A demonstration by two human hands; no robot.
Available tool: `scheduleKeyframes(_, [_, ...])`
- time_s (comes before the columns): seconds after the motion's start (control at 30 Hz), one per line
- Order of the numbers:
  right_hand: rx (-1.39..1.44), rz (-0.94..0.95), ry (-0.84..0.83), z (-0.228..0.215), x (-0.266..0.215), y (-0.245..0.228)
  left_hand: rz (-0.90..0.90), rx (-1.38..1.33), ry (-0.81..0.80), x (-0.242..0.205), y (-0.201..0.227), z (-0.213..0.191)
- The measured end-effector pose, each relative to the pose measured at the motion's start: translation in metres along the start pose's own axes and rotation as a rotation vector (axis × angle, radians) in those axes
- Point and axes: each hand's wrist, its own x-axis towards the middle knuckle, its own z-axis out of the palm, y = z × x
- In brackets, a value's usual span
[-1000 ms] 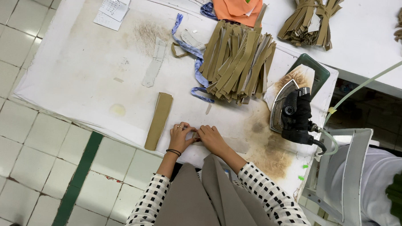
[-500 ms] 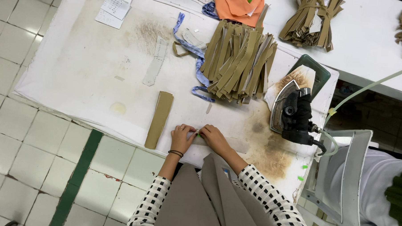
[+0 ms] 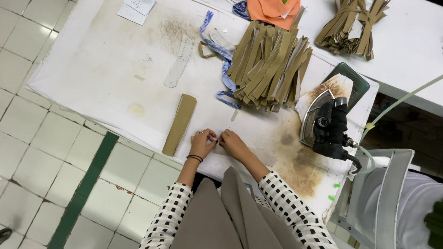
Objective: The person irons beige fabric strips on a white table. They repeatedly pick up a strip, fold it, press it with an iron, and place it aside. The process is repeated for multiple strips throughout the clip.
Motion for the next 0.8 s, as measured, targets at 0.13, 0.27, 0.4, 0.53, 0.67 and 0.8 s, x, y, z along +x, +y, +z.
scheduleKeyframes(0.13, [-0.174, -0.043, -0.019, 0.012, 0.001, 0.004, 0.012, 0.018, 0.004, -0.001, 0.007, -0.006])
scheduleKeyframes(0.27, [-0.436, -0.154, 0.035, 0.006, -0.009, -0.006, 0.012, 0.042, -0.012, -0.001, 0.011, -0.011])
scheduleKeyframes(0.4, [-0.245, -0.112, 0.075, -0.001, -0.017, -0.005, 0.018, 0.039, -0.044, 0.003, 0.006, -0.012])
scheduleKeyframes(0.53, [0.053, -0.009, 0.099, -0.017, -0.018, -0.014, 0.005, 0.048, -0.077, 0.002, 0.013, -0.021])
scheduleKeyframes(0.67, [0.143, 0.045, 0.071, -0.022, -0.011, -0.018, 0.008, 0.064, -0.093, 0.008, 0.012, -0.019])
scheduleKeyframes(0.8, [0.128, 0.085, 0.011, -0.020, -0.004, -0.021, -0.011, 0.071, -0.101, 0.008, 0.010, -0.019])
